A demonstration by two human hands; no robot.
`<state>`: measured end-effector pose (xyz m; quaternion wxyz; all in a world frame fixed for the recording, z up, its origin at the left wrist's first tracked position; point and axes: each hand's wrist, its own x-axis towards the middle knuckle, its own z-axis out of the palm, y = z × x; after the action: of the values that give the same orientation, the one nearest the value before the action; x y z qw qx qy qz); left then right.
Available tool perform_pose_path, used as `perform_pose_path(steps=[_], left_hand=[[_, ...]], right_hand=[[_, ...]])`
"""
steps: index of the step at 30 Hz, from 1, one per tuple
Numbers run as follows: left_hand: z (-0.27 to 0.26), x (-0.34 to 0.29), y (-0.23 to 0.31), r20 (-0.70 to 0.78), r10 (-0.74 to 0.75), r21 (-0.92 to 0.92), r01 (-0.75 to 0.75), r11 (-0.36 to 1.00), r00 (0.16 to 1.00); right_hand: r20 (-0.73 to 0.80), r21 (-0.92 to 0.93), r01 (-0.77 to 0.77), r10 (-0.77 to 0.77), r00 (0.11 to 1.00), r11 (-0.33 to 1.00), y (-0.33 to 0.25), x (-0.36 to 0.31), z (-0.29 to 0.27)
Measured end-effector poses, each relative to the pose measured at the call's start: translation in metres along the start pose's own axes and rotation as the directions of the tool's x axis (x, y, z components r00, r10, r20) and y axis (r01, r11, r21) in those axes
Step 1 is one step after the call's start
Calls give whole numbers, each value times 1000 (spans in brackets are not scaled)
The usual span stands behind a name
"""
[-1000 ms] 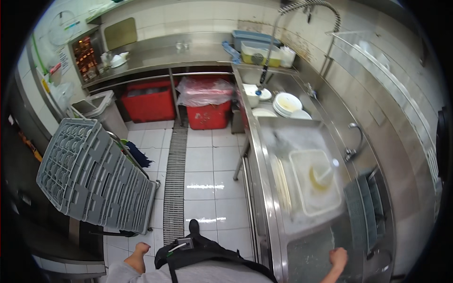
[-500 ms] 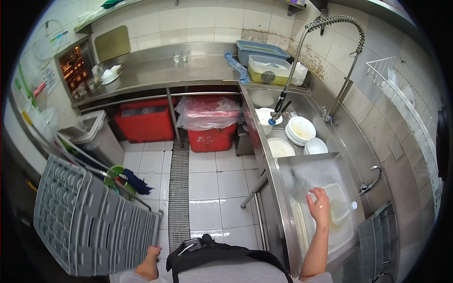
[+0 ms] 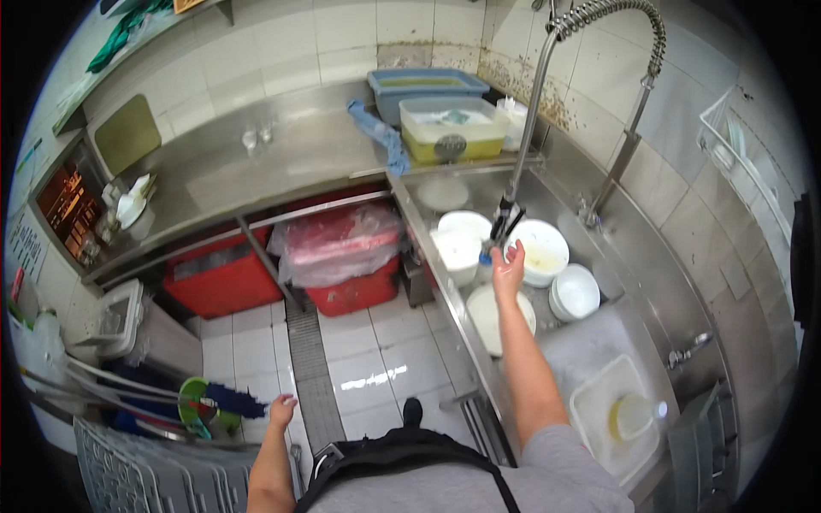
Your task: Washing and rinsing bowls and bamboo steamers in a commercial kitchen sink using a spray nozzle and sponge.
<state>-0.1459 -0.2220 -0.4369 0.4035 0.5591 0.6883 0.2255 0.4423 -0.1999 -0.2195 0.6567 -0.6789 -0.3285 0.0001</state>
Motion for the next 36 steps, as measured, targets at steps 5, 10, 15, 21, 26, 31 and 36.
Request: perform_pose_path(steps=[5,10,15,21,26,31,36], left_hand=[[9,41,9,1,-62,139,61,988,998],[14,44,-35,378,86,582,-309,753,922],[66,159,33,503,170,536,-460,708,847],[97,271,97,671,165,504,-608,613,723],[102,353,116,735,119,516,-665,541,667],[108,402,107,740,45,567,-657,497,672],[96,433,113,713,-45,642,-627,442,699]], right_hand=[[-235,-238,89,-146,961,967,56,73,75],[-388,-51,-9,-12,922,999,87,103,60],[-487,-223,204,-290,824,953,10,187,-7],[-514,-651,407,-766,386,641,-111,346,-105],[-563,-696,21,-564,604,718,-168,437,-222],[-454,-812,64,-697,555,580,-172,468,-220],[-504,-756,-113,-464,728,645,-162,498,-230]])
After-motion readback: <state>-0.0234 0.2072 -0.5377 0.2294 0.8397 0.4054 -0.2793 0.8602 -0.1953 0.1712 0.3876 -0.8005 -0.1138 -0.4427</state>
